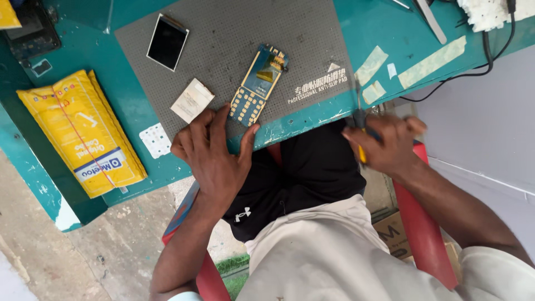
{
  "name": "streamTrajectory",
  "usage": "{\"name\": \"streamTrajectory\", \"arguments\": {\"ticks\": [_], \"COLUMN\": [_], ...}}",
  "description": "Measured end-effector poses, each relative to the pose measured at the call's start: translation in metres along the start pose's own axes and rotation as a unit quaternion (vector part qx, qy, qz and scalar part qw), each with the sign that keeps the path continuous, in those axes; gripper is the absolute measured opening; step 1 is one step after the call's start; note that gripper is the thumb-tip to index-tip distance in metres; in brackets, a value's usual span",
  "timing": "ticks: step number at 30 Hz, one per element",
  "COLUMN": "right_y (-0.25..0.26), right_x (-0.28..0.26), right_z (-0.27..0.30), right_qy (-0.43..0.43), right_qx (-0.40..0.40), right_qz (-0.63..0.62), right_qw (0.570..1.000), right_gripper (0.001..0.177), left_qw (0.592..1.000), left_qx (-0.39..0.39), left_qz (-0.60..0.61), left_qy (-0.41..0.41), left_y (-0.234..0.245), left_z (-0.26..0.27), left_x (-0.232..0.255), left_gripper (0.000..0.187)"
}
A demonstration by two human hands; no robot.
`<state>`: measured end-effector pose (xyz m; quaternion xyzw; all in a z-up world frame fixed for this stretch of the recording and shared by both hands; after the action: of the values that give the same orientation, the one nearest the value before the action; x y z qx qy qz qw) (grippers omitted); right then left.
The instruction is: The person uses a screwdriver to work on a blue circuit board placed on a green anti-slip mat. They then pick up a small rectangular electronic component and use the screwdriver to manipulate its internal parts. The workspace is cluttered with various tools and electronic parts.
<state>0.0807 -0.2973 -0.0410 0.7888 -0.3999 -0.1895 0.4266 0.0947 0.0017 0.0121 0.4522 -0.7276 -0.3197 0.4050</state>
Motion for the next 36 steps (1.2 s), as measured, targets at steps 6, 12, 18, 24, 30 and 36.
{"name": "streamTrajectory", "arguments": {"ticks": [6, 12, 18, 24, 30, 36], "right_y": [0.019, 0.03, 0.046, 0.018, 0.009, 0.001], "right_x": [-0.01, -0.012, 0.025, 0.048, 0.056, 0.063], "right_z": [-0.009, -0.021, -0.037, -0.057, -0.048, -0.038], "right_qy": [0.037, 0.033, -0.047, -0.137, -0.139, -0.111], "right_qx": [0.066, 0.065, 0.101, 0.102, 0.071, 0.07], "right_qz": [0.014, -0.013, -0.119, -0.188, -0.2, -0.179], "right_qw": [0.997, 0.997, 0.987, 0.967, 0.967, 0.975], "right_gripper": [0.029, 0.025, 0.022, 0.026, 0.026, 0.027], "left_qw": [1.0, 1.0, 0.996, 0.824, 0.463, 0.57], "left_qx": [-0.005, -0.008, 0.03, -0.029, -0.289, -0.222], "left_qz": [0.002, -0.001, 0.077, 0.49, 0.827, 0.756], "left_qy": [0.0, -0.001, -0.021, -0.283, -0.133, -0.236], "left_y": [-0.001, -0.001, 0.033, 0.104, 0.058, 0.055], "left_z": [0.0, -0.01, -0.015, 0.04, 0.11, 0.097], "left_x": [0.0, 0.003, 0.029, 0.112, 0.204, 0.222], "left_gripper": [0.06, 0.061, 0.051, 0.034, 0.039, 0.034]}}
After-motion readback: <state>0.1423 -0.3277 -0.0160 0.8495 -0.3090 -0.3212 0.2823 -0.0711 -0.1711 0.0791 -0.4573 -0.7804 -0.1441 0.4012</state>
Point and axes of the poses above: each hand's wrist, its own z-axis away from the middle knuckle, its own y-axis out of the back of the hand, x = y × z, the point moved 10 cm from there along -z, towards the middle knuckle, and after that the axes turned 7 degrees about -y, right-handed, at the moved point
